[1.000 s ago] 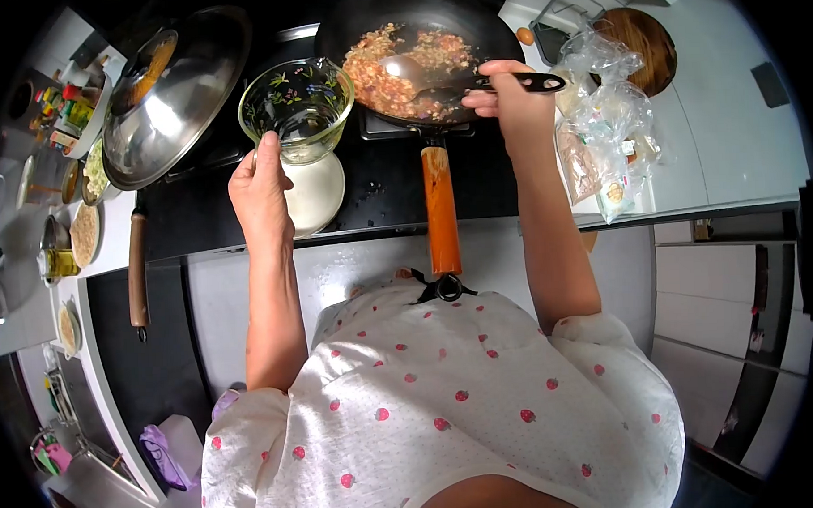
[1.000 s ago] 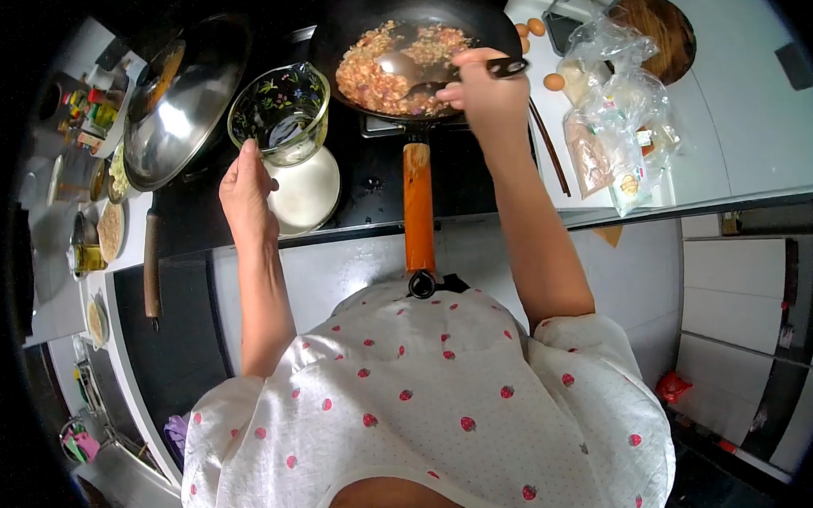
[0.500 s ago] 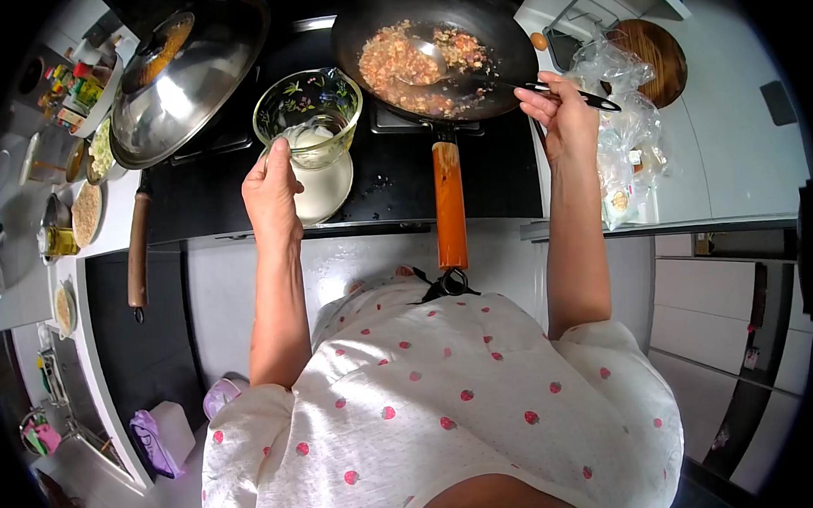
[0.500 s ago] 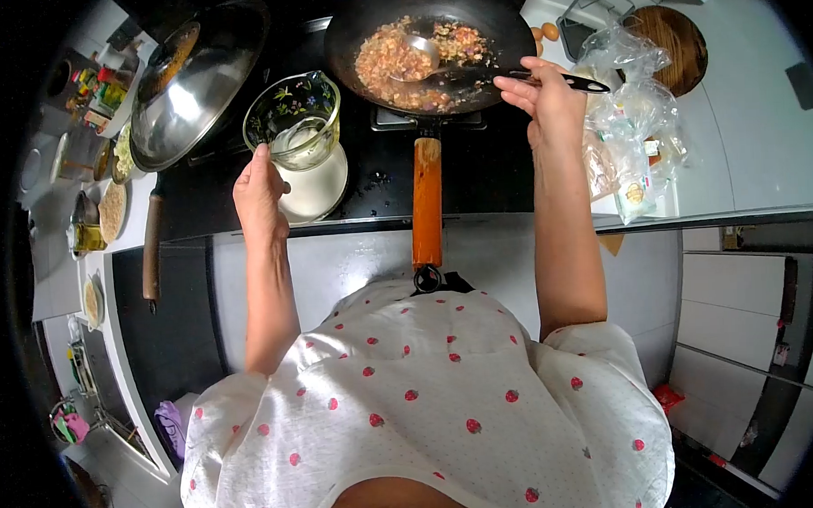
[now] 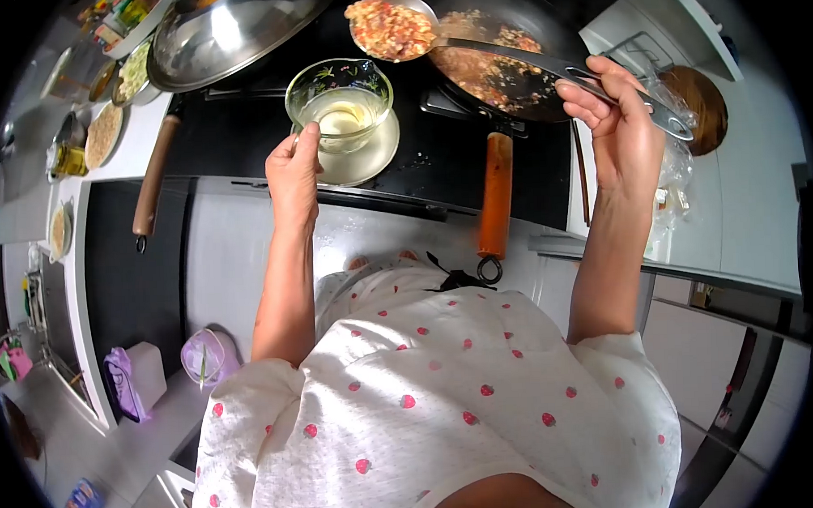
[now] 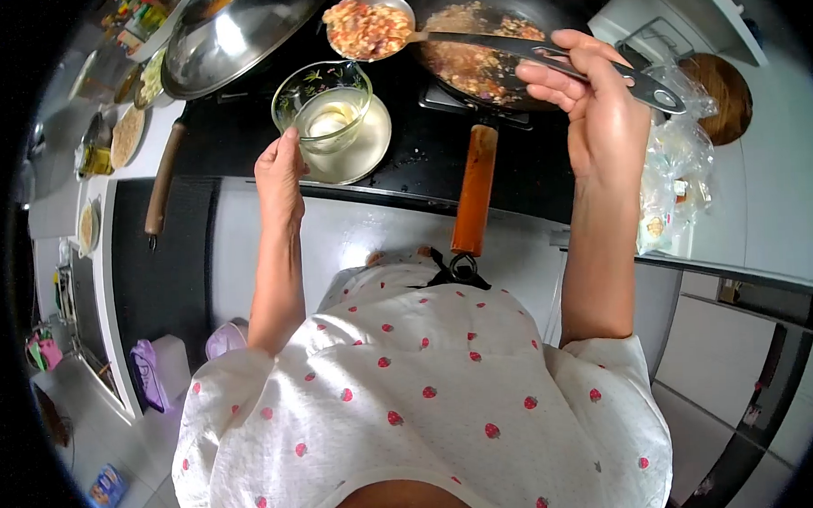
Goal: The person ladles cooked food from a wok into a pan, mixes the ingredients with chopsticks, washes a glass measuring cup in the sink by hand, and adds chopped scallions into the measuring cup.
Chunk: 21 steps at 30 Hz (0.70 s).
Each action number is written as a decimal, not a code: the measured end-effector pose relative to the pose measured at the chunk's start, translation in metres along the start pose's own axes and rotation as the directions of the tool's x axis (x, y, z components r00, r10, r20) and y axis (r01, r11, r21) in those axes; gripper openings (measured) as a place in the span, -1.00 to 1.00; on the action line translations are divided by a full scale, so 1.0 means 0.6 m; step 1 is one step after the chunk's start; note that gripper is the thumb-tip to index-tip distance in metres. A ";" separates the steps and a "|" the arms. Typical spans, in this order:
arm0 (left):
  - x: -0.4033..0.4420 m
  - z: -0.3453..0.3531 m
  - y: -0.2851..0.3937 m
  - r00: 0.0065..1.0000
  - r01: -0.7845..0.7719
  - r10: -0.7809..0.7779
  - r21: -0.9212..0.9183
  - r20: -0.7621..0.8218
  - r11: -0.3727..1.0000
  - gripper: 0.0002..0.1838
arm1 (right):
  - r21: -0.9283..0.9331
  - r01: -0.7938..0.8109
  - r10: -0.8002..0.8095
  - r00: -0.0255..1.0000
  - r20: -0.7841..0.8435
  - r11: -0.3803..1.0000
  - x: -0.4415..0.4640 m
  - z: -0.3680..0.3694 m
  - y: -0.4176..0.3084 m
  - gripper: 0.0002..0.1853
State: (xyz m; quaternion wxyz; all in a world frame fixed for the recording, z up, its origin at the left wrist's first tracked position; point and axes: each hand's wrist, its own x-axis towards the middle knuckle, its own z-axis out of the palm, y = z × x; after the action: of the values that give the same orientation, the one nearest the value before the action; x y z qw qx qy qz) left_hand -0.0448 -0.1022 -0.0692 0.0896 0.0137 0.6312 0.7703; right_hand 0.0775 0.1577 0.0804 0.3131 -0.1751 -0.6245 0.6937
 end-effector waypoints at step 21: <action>-0.016 -0.053 -0.001 0.999 -0.034 0.036 0.061 -0.037 0.998 -0.63 | -0.096 0.367 -0.295 0.856 0.425 0.925 -0.083 0.081 0.035 -0.78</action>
State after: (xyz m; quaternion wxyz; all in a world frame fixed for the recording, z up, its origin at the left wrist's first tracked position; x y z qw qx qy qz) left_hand -0.0398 -0.1345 -0.0755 0.0634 0.0127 0.6555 0.7524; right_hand 0.0792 0.0877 0.0605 0.2763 0.0550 -0.7542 0.5932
